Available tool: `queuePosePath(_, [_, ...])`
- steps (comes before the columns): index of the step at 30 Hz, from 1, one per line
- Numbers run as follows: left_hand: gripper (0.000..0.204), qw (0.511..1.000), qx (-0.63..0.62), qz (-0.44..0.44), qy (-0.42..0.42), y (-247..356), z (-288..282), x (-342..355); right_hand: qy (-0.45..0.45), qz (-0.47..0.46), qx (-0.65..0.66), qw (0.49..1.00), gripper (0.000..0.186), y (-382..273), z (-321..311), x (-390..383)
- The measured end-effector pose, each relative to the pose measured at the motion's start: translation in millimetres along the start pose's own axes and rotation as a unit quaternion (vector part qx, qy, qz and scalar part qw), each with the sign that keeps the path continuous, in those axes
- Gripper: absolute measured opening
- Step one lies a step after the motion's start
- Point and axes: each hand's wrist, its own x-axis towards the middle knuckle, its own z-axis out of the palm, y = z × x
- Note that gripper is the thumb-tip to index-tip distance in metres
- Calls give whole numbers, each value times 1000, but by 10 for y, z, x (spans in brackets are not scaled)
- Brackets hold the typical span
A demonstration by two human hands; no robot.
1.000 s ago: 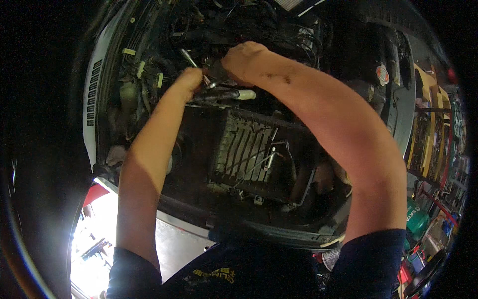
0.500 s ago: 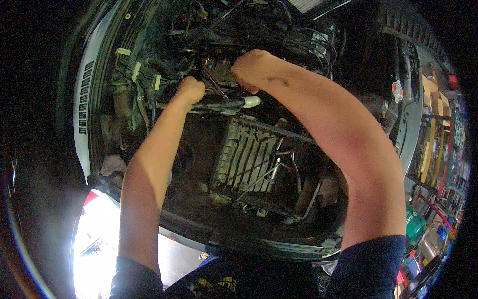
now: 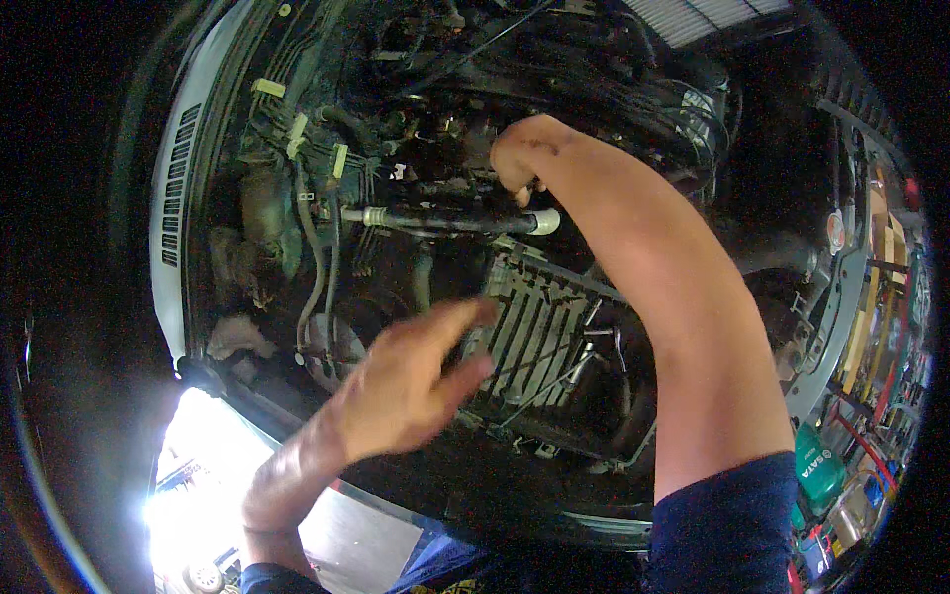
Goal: The person retrieves a socket and ratchet from a toolbox, then works under the hood of a car. They loosen and remove bolts from the engine cover, lift the cover off, and spray a lubricant into the exposed area. The person then uses the ratchet to tighten bolts and repositions hoses within the engine bay.
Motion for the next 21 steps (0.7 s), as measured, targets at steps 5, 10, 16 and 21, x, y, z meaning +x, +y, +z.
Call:
queuePosePath(5, [47, 998, -62, 29, -5, -37, 61, -305, -41, 13, -34, 998, 33, -87, -257, -47])
queuePosePath(10, [54, 999, 1, 20, 38, -201, 113, -266, -93, 21, -81, 992, 35, -251, -386, 96])
queuePosePath(16, [62, 990, 52, 98, 86, -155, 99, -324, -65, 37, -36, 997, 36, -195, -400, 123])
queuePosePath(21, [50, 986, 93, 124, 62, -145, 142, -373, -90, 46, -116, 988, 31, -238, -547, 358])
